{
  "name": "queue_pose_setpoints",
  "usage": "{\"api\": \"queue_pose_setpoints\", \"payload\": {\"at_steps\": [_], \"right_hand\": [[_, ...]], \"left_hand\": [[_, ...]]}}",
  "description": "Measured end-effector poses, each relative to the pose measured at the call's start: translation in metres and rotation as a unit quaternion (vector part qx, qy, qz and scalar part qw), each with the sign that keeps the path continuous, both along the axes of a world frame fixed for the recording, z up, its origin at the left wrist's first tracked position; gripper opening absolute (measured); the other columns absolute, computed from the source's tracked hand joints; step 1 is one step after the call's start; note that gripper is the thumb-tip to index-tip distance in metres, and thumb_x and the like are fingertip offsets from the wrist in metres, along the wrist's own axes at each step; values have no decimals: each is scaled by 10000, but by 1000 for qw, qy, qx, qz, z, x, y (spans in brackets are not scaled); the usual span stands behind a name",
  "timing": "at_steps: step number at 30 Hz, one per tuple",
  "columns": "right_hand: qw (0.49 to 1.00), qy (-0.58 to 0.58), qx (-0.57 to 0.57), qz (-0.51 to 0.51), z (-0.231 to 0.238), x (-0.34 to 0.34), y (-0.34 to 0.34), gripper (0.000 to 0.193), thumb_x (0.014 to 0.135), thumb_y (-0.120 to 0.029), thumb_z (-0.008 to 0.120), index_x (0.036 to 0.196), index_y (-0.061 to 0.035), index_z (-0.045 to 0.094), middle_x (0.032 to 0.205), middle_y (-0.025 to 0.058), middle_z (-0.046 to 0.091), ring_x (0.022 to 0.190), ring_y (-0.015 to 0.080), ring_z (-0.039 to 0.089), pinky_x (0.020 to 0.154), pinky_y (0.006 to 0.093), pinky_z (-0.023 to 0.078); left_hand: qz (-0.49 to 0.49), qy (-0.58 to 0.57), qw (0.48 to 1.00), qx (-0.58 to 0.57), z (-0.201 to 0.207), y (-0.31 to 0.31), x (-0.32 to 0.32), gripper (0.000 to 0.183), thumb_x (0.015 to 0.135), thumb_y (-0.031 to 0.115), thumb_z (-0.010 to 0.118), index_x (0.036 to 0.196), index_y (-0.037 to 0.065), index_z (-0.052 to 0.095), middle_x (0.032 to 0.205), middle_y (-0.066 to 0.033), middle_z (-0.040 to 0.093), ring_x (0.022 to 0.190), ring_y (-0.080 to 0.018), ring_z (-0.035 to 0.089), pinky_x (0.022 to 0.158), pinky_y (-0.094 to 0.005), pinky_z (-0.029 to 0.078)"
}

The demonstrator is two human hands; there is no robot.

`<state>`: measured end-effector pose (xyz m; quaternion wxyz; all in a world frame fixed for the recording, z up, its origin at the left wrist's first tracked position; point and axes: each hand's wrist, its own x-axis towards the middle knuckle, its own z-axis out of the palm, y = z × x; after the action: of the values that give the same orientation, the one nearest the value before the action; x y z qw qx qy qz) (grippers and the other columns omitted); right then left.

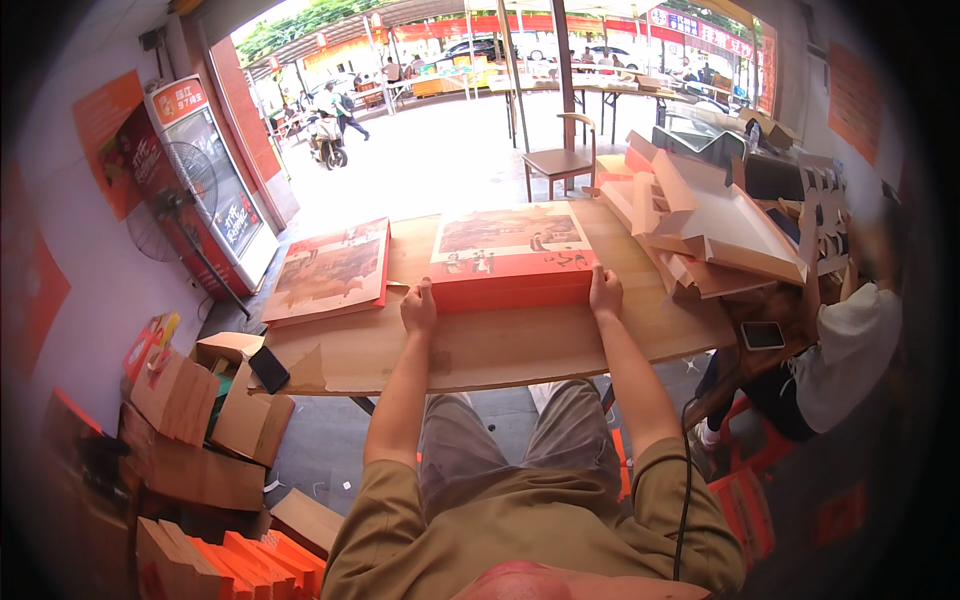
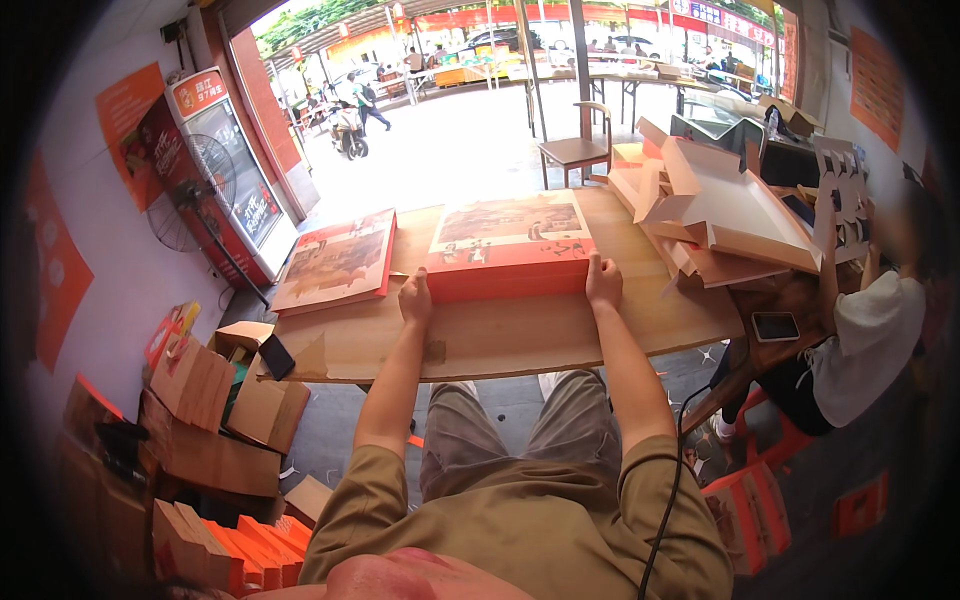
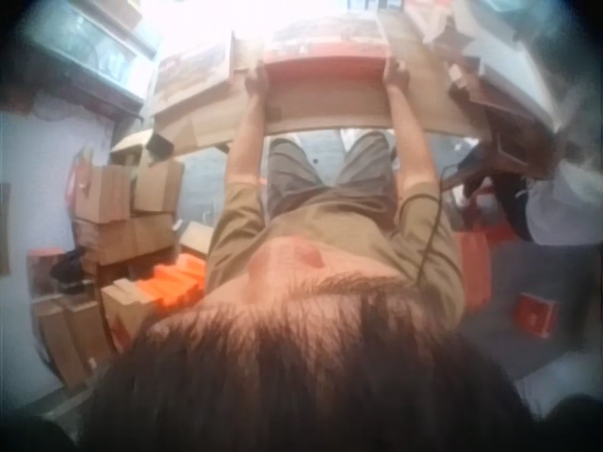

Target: The person assembles cardboard boxes by folding them by hand on a table, and then picks up and unfolds large flat cardboard gift boxes.

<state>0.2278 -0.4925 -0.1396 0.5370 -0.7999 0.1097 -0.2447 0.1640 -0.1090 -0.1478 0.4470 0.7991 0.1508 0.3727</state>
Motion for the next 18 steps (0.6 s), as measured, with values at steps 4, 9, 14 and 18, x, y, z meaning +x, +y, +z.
{"api": "queue_pose_setpoints", "payload": {"at_steps": [4,9,14,18], "right_hand": [[998,-40,46,9,-5,-1,-3,636,944,-568,491,781,31,627,775,217,674,803,373,667,766,470,500],[998,-55,4,23,-8,1,-4,666,955,-565,460,759,55,602,752,253,647,757,376,659,754,469,495],[998,-51,-13,17,-2,-4,-4,705,970,-592,436,770,66,590,785,305,621,761,428,638,748,494,475],[997,-48,4,59,-4,-5,-7,685,992,-561,448,776,73,592,814,304,628,817,446,627,785,507,467]], "left_hand": [[-45,-3,996,-79,-5,6,6,615,971,547,480,765,-12,634,677,-196,626,701,-355,634,697,-474,478],[-63,52,990,-115,-1,8,5,594,967,540,500,790,-9,646,650,-184,605,684,-312,638,688,-456,472],[-54,60,996,-31,-1,8,4,564,971,515,518,771,-1,632,605,-164,555,640,-236,602,670,-429,457],[-133,-19,987,-90,-9,15,8,526,979,453,532,714,2,587,577,-96,505,611,-172,512,628,-392,431]]}}
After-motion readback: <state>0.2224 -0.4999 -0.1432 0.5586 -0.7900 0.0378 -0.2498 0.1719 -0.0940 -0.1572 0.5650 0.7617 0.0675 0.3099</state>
